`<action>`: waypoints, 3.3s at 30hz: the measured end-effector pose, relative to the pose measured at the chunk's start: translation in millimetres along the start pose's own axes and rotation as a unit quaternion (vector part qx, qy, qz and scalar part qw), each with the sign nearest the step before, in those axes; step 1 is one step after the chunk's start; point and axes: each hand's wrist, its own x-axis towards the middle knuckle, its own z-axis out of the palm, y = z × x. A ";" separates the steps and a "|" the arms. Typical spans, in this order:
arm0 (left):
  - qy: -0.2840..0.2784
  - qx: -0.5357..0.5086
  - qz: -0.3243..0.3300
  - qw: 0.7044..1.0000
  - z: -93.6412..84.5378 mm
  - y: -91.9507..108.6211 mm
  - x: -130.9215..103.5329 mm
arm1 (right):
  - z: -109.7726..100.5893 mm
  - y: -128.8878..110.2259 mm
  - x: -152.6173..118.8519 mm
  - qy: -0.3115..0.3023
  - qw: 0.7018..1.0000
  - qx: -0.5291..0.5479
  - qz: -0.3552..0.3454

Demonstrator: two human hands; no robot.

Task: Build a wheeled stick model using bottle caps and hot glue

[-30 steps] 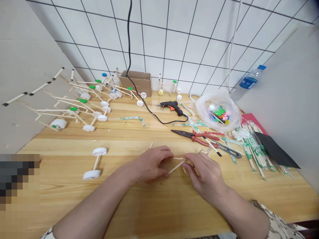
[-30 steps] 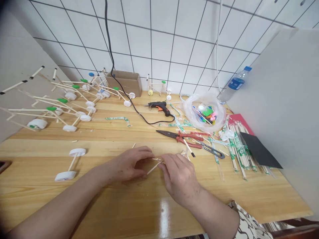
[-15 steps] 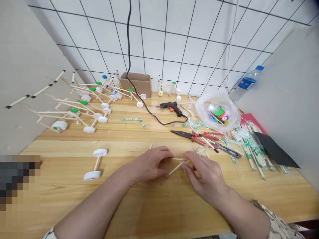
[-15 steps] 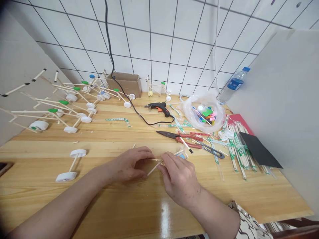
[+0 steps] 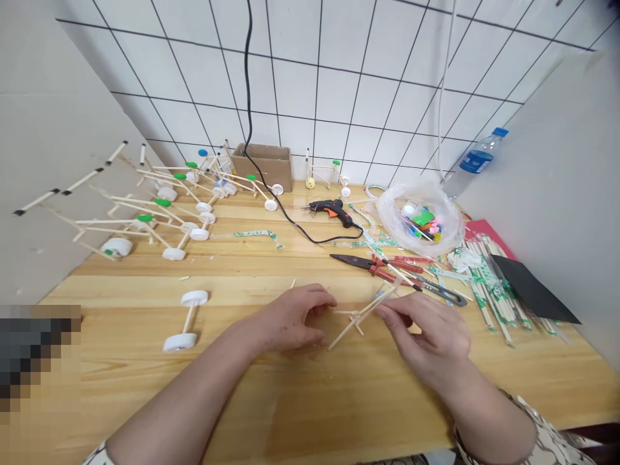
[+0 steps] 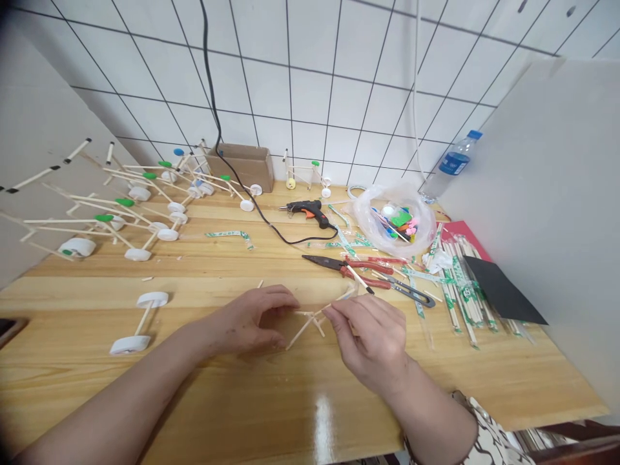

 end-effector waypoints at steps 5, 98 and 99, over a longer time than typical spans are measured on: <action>0.007 -0.005 -0.007 1.000 -0.9 2.6 -0.6 | -4.8 -2.0 2.8 -0.004 1.000 0.017 -0.007; 0.039 -0.022 -0.032 0.998 11.8 6.8 -1.1 | 16.8 47.3 -5.1 -0.222 0.913 0.030 0.340; 0.042 -0.024 -0.033 0.998 11.5 6.8 -1.2 | 16.7 45.6 -4.2 -0.221 0.912 0.024 0.346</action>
